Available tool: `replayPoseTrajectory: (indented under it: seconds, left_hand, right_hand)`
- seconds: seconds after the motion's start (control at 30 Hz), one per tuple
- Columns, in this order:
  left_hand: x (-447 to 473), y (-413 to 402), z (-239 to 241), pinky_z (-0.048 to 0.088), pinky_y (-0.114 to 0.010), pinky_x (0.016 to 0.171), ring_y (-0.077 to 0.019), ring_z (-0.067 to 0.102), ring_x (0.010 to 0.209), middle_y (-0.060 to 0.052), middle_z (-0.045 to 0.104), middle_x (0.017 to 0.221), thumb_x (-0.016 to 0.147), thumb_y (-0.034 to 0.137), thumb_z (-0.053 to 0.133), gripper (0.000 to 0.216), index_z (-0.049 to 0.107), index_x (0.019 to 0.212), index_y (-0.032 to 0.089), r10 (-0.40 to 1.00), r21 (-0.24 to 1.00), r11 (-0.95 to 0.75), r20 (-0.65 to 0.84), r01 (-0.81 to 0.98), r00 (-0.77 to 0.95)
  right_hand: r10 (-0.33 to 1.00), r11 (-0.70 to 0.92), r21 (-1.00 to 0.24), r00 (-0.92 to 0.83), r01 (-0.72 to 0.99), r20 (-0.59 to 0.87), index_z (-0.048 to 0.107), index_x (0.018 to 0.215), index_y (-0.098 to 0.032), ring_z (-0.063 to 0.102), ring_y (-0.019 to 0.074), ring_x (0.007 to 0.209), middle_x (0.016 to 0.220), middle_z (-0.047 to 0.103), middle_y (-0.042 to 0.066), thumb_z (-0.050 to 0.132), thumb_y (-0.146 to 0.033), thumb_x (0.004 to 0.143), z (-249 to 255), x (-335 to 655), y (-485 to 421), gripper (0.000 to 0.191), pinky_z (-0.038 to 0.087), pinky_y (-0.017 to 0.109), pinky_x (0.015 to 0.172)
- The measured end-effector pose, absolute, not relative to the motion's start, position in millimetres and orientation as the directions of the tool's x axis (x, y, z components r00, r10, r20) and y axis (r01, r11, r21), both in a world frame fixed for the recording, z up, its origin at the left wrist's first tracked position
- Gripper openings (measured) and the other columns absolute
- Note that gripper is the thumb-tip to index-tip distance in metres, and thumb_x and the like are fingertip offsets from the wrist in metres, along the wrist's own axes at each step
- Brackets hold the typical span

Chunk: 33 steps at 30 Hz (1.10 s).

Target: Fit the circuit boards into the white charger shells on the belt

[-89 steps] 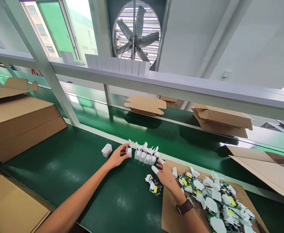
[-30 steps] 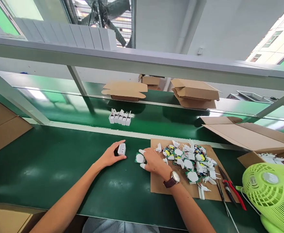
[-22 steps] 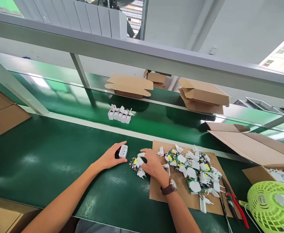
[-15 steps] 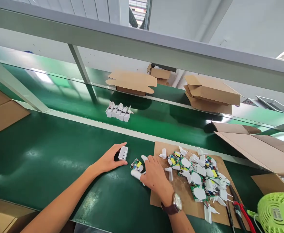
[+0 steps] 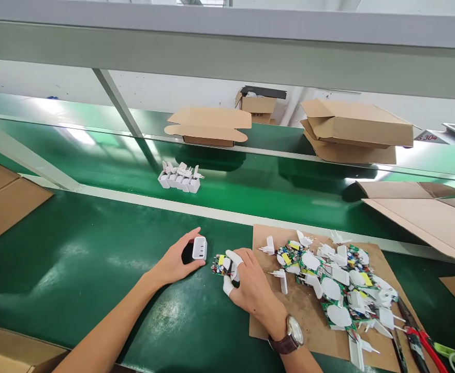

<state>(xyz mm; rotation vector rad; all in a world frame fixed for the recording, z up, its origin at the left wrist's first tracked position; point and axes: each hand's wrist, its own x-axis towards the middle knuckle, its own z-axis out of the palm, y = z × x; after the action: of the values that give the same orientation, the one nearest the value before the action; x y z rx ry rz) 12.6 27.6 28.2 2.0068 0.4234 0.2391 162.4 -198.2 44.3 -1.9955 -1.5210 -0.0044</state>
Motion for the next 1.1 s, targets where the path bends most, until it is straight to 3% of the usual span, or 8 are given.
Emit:
replayPoseTrajectory:
  seconds: [0.17, 0.37, 0.77, 1.1]
  left_hand:
    - [16, 19, 27, 0.047, -0.047, 0.114, -0.0285, 0.054, 0.139, -0.009, 0.059, 0.146, 0.091, 0.028, 0.070, 0.067, 0.040, 0.151, 0.031, 0.296, 0.805, -0.593, 0.203, 0.014, 0.933]
    - [18, 8, 27, 0.050, -0.049, 0.112, -0.0290, 0.054, 0.138, -0.013, 0.058, 0.147, 0.094, 0.020, 0.064, 0.060, 0.041, 0.149, 0.029, 0.219, 0.676, -0.730, 0.368, -0.098, 0.904]
    - [19, 6, 23, 0.050, -0.053, 0.111, -0.0301, 0.053, 0.136, -0.014, 0.058, 0.146, 0.097, 0.022, 0.061, 0.063, 0.036, 0.155, 0.028, 0.206, 0.661, -0.741, 0.393, -0.120, 0.896]
    - [19, 8, 26, 0.050, -0.052, 0.112, -0.0282, 0.052, 0.138, -0.013, 0.058, 0.146, 0.096, 0.019, 0.063, 0.066, 0.035, 0.155, 0.029, 0.194, 0.702, -0.702, 0.348, -0.118, 0.917]
  right_hand:
    - [0.718, -0.083, -0.391, 0.327, 0.917, 0.614, 0.037, 0.149, -0.022, 0.061, 0.0293, 0.109, 0.116, 0.063, 0.013, 0.057, -0.010, 0.091, 61, 152, -192, 0.062, 0.059, 0.051, 0.088]
    - [0.736, -0.081, -0.253, 0.229, 0.964, 0.637, 0.038, 0.151, -0.017, 0.061, 0.0309, 0.114, 0.117, 0.066, 0.015, 0.057, -0.007, 0.091, 63, 143, -190, 0.064, 0.061, 0.052, 0.092]
    - [0.794, -0.155, -0.157, 0.218, 0.975, 0.568, 0.030, 0.156, -0.011, 0.062, 0.0342, 0.114, 0.119, 0.067, 0.018, 0.049, -0.008, 0.094, 67, 139, -189, 0.065, 0.062, 0.053, 0.091]
    - [0.803, -0.151, -0.210, 0.244, 0.966, 0.543, 0.027, 0.159, -0.015, 0.062, 0.0336, 0.118, 0.123, 0.067, 0.017, 0.048, -0.009, 0.094, 64, 140, -191, 0.068, 0.061, 0.055, 0.095]
